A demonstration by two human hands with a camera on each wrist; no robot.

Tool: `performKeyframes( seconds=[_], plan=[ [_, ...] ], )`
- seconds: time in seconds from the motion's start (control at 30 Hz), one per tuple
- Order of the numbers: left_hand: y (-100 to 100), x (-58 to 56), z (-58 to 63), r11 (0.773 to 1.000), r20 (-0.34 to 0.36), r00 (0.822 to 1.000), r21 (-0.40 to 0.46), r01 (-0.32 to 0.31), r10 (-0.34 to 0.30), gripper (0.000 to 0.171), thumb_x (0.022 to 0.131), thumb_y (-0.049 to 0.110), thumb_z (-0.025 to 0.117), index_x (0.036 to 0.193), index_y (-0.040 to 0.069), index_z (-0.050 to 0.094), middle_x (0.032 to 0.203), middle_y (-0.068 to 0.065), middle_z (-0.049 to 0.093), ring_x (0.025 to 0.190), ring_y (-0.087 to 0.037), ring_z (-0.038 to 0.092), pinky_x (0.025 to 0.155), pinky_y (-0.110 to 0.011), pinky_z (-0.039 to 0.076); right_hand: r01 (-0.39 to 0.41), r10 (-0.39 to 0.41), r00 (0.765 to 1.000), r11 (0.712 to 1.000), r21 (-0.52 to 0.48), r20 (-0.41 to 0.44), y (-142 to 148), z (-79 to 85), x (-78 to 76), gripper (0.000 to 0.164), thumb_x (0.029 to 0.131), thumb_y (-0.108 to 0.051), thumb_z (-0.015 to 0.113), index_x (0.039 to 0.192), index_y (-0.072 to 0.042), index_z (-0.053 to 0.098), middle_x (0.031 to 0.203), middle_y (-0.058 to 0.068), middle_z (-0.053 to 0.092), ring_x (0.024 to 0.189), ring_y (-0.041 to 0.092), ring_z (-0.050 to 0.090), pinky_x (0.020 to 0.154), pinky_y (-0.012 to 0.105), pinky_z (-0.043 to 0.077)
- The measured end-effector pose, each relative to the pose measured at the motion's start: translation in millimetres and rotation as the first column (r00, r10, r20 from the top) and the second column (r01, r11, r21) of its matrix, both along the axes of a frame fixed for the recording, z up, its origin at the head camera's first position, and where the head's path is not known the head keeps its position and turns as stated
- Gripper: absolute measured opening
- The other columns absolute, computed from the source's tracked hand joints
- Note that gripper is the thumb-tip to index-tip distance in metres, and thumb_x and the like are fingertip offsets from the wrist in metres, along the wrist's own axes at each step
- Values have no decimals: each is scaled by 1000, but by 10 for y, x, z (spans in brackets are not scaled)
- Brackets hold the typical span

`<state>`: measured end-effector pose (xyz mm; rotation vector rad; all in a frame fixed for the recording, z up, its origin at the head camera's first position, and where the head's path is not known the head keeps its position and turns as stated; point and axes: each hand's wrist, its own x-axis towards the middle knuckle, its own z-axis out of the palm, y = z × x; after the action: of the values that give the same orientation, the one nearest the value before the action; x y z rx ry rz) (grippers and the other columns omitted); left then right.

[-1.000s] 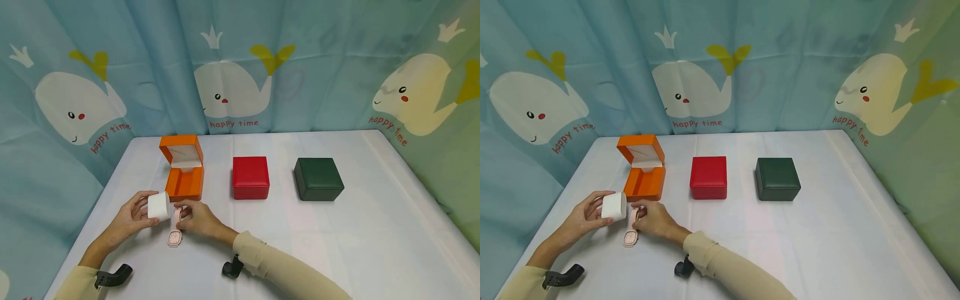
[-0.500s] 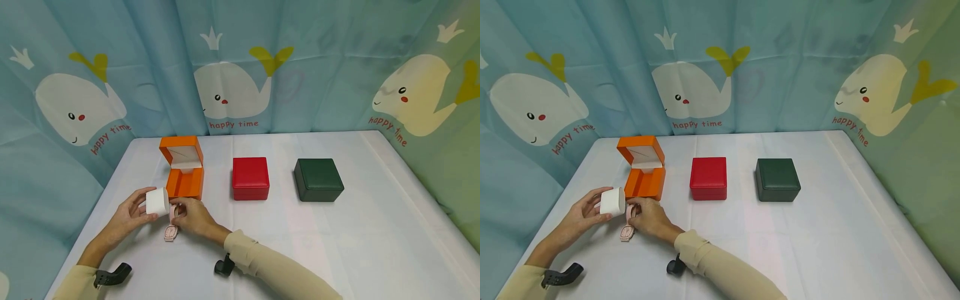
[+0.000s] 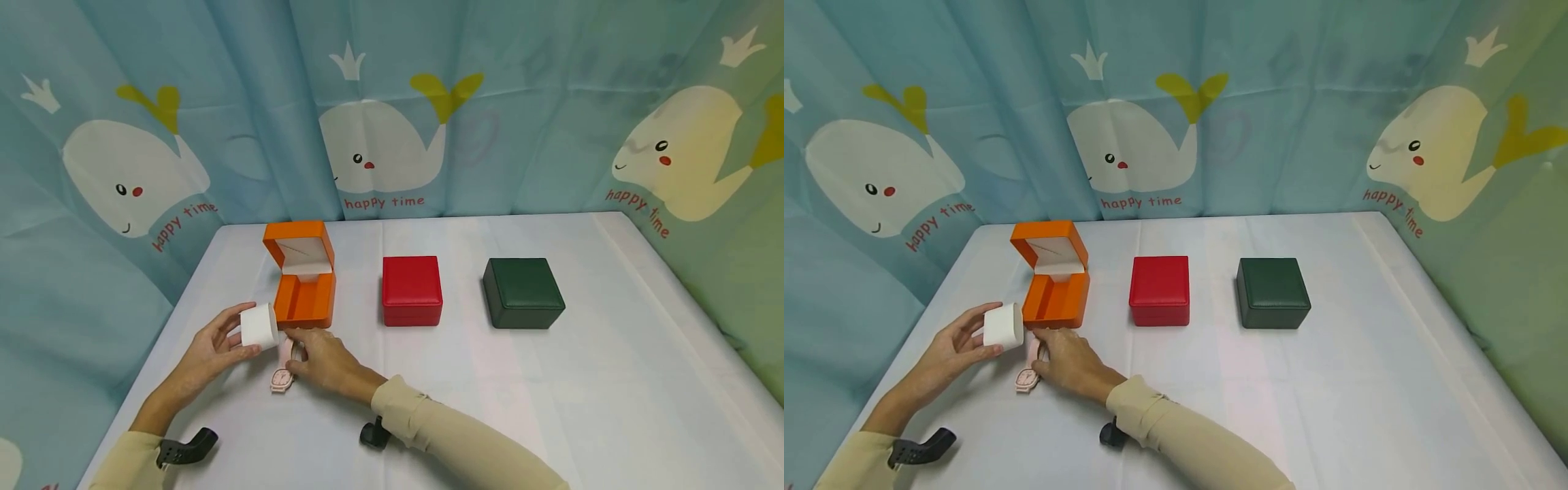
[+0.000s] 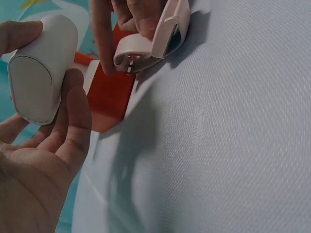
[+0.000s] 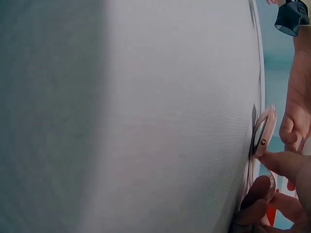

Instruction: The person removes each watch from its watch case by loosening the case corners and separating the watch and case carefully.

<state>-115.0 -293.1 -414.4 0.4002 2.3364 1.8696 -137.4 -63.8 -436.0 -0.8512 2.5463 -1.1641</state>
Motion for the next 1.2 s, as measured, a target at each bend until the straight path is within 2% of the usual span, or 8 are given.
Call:
performKeyframes(
  seconds=[0.2,0.3,0.47,0.6,0.73,0.87,1.0,1.2],
  plan=[
    [9,10,10,1000,6,1000,-21,-17,17,72,92,-7,69,151,-8,28,136,6,47,110,-4,63,88,-21,53,6,2,999,985,171,-46,-12,26,34,58,95,-24,73,148,-10,53,97,-5,61,84,9,51,66,16,42],
    [7,13,12,1000,6,1000,-21,-16,16,71,92,-7,69,151,-8,28,136,5,48,110,-4,63,88,-21,53,12,2,998,972,233,-60,-26,33,52,59,96,-27,71,150,-12,51,98,-1,61,80,10,52,62,19,42],
    [3,25,17,996,-15,999,-81,-31,30,70,93,-4,70,151,-6,31,132,8,52,109,-3,61,87,-21,53,21,-5,998,966,257,-64,-39,42,73,58,95,-28,72,148,-14,53,100,-1,62,76,9,51,59,20,41],
    [-9,26,16,993,-37,999,-111,-41,37,73,95,-1,68,156,6,30,131,4,53,109,-4,60,87,-20,52,17,-3,998,966,259,-55,-29,42,89,57,95,-30,71,148,-16,54,102,-1,61,75,9,51,59,20,42],
    [-22,16,15,998,-39,999,-66,-9,7,68,97,-5,63,156,12,34,136,-3,45,108,-7,60,86,-21,52,18,-10,999,979,202,-41,8,36,83,60,95,-30,70,150,-15,50,115,0,63,87,10,58,72,21,49],
    [-25,10,15,999,-35,999,-39,10,-11,58,97,-7,62,150,6,41,139,-4,41,102,-10,59,84,-21,53,35,-34,999,999,41,-15,60,29,50,49,95,-25,68,141,-11,55,94,-3,63,78,7,57,67,19,48],
    [-6,3,18,999,-24,1000,-43,2,-3,61,93,-8,66,148,4,40,140,-7,39,104,-10,58,86,-20,53,62,-69,996,992,-110,-54,96,50,3,29,95,-20,66,121,-7,66,72,-7,52,62,5,48,55,17,41],
    [38,-34,38,993,-28,999,-117,-27,24,67,89,-4,74,145,2,37,136,-20,39,102,-13,57,83,-22,54,162,-196,959,972,-173,-203,144,109,-83,23,94,-19,67,112,-6,68,102,3,51,95,13,47,78,18,42]
  ],
)
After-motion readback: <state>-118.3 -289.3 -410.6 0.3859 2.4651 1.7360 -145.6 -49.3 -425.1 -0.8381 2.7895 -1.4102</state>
